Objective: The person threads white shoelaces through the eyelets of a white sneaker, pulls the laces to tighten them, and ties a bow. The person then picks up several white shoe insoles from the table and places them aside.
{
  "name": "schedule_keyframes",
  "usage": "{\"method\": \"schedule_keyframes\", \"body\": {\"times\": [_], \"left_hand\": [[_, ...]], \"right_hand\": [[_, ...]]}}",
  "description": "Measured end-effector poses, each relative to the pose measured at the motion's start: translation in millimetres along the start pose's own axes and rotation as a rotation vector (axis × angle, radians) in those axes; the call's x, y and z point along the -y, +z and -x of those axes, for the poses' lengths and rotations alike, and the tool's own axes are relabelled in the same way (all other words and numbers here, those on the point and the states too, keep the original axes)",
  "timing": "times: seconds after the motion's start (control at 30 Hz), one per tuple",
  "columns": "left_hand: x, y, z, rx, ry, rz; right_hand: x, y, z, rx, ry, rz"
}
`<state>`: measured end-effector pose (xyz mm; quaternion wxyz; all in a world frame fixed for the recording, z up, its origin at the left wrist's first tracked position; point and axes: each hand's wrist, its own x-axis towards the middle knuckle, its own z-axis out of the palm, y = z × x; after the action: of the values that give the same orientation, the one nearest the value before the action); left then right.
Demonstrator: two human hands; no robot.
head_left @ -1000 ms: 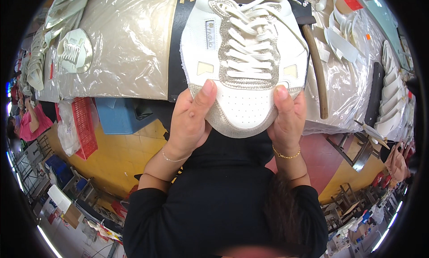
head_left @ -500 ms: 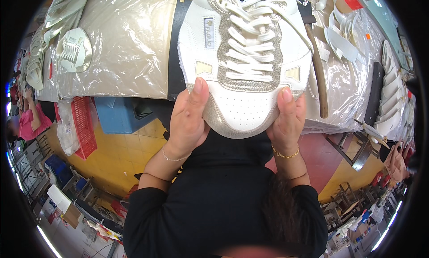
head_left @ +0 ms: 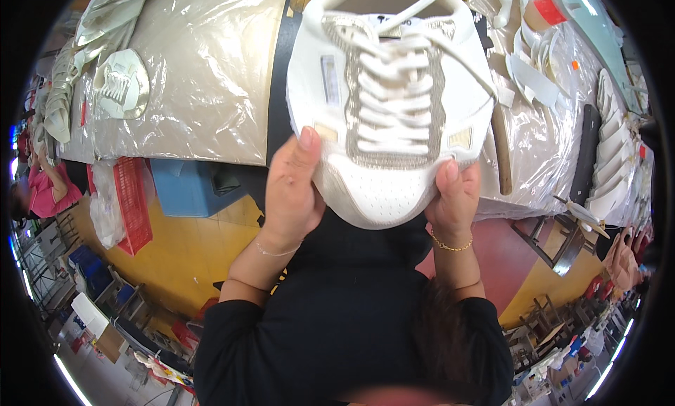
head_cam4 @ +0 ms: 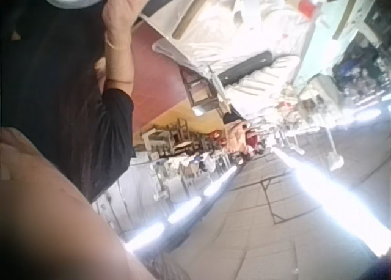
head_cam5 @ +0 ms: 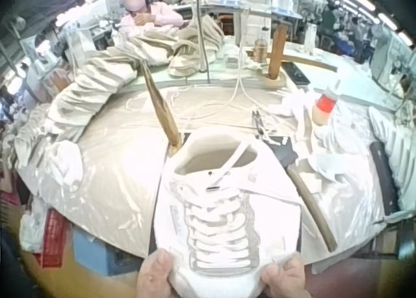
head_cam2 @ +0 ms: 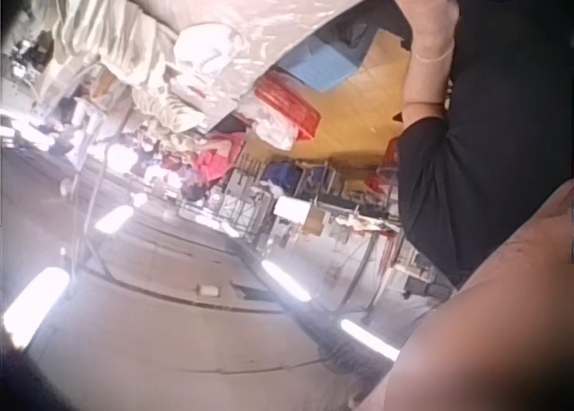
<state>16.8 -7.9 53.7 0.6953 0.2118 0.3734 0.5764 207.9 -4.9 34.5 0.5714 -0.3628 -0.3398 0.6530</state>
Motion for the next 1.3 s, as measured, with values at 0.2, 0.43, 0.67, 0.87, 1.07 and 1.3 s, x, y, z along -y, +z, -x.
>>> {"method": "schedule_keyframes", "body": {"times": [0.2,0.43,0.67,0.87,1.07,1.3], "left_hand": [[-23,-32,-22,-0.051,0.033,0.265],[-12,-43,-24,0.110,0.059,0.401],[-12,-45,-26,0.037,-0.036,0.387],[-9,-51,-23,0.065,-0.085,0.497],[-13,-47,-18,0.114,-0.107,0.626],[-9,-31,-3,0.030,-0.073,0.338]], "right_hand": [[17,-26,-9,0.194,0.094,0.310],[21,-21,-10,0.240,0.052,0.360],[32,-11,-12,0.350,-0.043,0.554],[30,-14,-7,0.315,0.069,0.423],[21,-19,-1,0.252,0.129,0.219],[12,-24,4,0.219,0.237,0.109]]}}
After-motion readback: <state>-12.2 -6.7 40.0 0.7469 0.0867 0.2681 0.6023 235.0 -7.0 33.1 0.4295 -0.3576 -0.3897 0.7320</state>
